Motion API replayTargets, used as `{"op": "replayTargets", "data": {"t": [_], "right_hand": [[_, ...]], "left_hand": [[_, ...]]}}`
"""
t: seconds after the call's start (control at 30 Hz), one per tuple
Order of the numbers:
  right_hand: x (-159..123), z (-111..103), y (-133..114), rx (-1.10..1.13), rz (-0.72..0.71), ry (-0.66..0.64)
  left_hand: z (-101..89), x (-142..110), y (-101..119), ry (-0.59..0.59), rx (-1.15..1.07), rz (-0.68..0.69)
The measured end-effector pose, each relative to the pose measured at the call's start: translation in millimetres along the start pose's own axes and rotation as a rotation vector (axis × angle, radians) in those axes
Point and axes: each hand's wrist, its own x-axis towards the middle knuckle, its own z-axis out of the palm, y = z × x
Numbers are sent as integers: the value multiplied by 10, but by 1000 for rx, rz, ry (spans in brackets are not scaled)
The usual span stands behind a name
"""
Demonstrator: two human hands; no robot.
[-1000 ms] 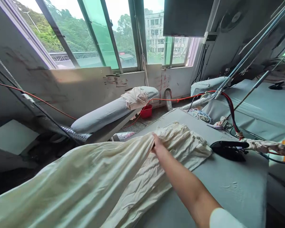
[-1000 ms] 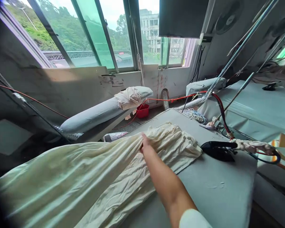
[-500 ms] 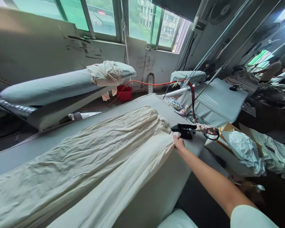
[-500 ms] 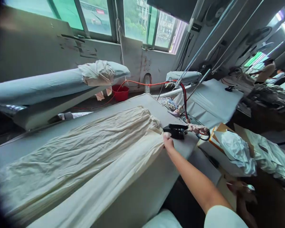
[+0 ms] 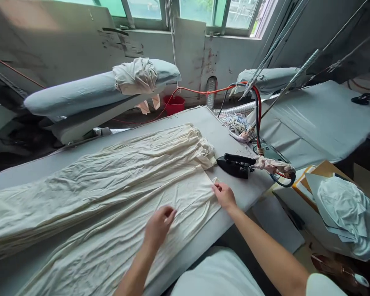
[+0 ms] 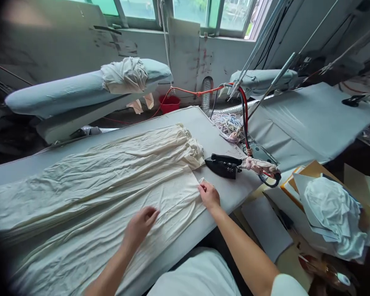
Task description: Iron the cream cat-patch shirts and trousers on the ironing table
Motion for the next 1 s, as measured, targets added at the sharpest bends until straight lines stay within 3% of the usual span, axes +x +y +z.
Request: {"op": "replayTargets", "data": {"t": [0.13,0.23,0.3,0.4,0.53,0.63,0.73,1.0], "right_hand": [[94,-297,-52,160,-198,-101],[8,-376,105,127,-186,39],[-92,-340,308,-16,-107,121],[-185,-270,562,-152,-87,93],[-231,-414,673,54,-55,-37],[-352,-615,758,321,135,-220],[-518,-686,854,448,311,-228],[-713,-598,860,416,314,-205]], "left_hand": [[298,321,797,4,51,264],[366,539,1078,-23,-7,118],[328,614,1033,-30,-73,-44],[260,642,836,-35,-100,-152],[325,606,755,-95,-72,-218],[460,565,859,-198,-47,-193],[588,535,1000,-260,10,-137],[833,538,1258,-159,141,53]]}}
